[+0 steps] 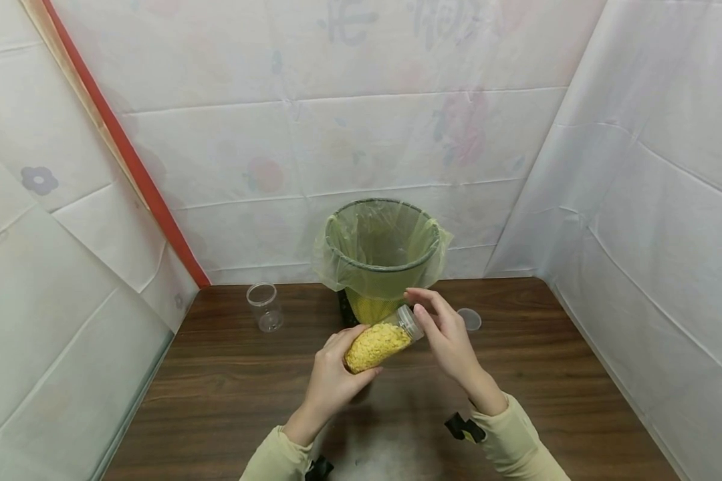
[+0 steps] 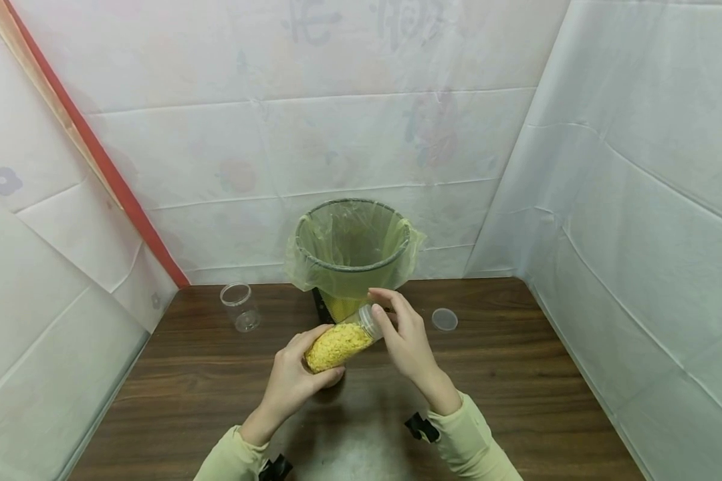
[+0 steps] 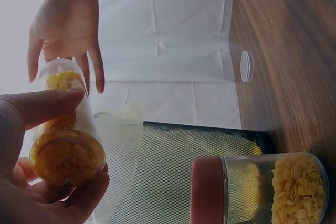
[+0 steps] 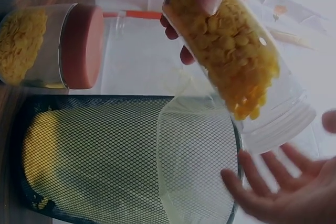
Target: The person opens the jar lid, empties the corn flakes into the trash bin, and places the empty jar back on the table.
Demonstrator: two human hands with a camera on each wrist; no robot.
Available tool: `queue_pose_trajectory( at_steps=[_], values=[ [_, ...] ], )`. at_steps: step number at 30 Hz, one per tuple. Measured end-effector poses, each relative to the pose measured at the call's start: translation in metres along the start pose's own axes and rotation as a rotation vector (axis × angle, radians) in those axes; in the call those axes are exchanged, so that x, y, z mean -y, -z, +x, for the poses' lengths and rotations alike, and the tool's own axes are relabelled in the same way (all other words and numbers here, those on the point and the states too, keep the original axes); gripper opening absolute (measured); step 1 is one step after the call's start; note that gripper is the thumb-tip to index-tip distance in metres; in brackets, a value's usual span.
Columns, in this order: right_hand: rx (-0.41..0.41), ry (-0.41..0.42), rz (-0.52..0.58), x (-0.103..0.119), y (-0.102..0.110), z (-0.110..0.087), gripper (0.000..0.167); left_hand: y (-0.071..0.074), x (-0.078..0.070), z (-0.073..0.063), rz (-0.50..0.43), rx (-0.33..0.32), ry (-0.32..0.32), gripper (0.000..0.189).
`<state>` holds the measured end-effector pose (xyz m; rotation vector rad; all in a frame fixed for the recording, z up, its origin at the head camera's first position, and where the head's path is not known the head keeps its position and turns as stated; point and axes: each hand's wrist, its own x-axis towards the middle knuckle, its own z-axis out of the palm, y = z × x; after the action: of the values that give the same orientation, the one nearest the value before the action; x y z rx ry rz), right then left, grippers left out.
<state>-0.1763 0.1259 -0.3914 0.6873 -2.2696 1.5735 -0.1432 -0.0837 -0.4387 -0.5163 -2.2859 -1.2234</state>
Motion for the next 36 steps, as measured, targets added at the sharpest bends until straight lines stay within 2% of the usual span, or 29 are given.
queue_pose_trajectory(
  at_steps=[3,7,12,18,24,32,36],
  values=[
    [-0.042,-0.107,-0.04,-0.001,-0.001,0.001,0.031,-0.001,0.002,0.001,0.036,-0.011,-0.028,0.071],
    [-0.046,-0.224,-0.086,-0.002,-0.001,0.001,0.033,-0.002,0.004,0.001,0.076,-0.02,-0.056,0.069],
    [-0.003,-0.303,-0.145,-0.001,-0.002,0.001,0.038,-0.003,0.006,0.001,0.13,-0.052,-0.106,0.068],
    [0.025,-0.359,-0.145,-0.001,-0.006,0.0,0.036,-0.003,0.006,0.001,0.173,-0.07,-0.134,0.067],
    [0.042,-0.336,-0.089,-0.002,-0.006,0.0,0.037,-0.002,0.006,0.002,0.16,-0.053,-0.106,0.066],
    [0.079,-0.191,-0.006,0.0,-0.002,-0.001,0.031,0.0,0.005,0.002,0.062,-0.017,-0.038,0.067],
    [0.1,-0.137,0.001,0.016,0.001,-0.001,0.031,0.001,0.003,0.002,0.007,0.007,0.024,0.069]
  ],
)
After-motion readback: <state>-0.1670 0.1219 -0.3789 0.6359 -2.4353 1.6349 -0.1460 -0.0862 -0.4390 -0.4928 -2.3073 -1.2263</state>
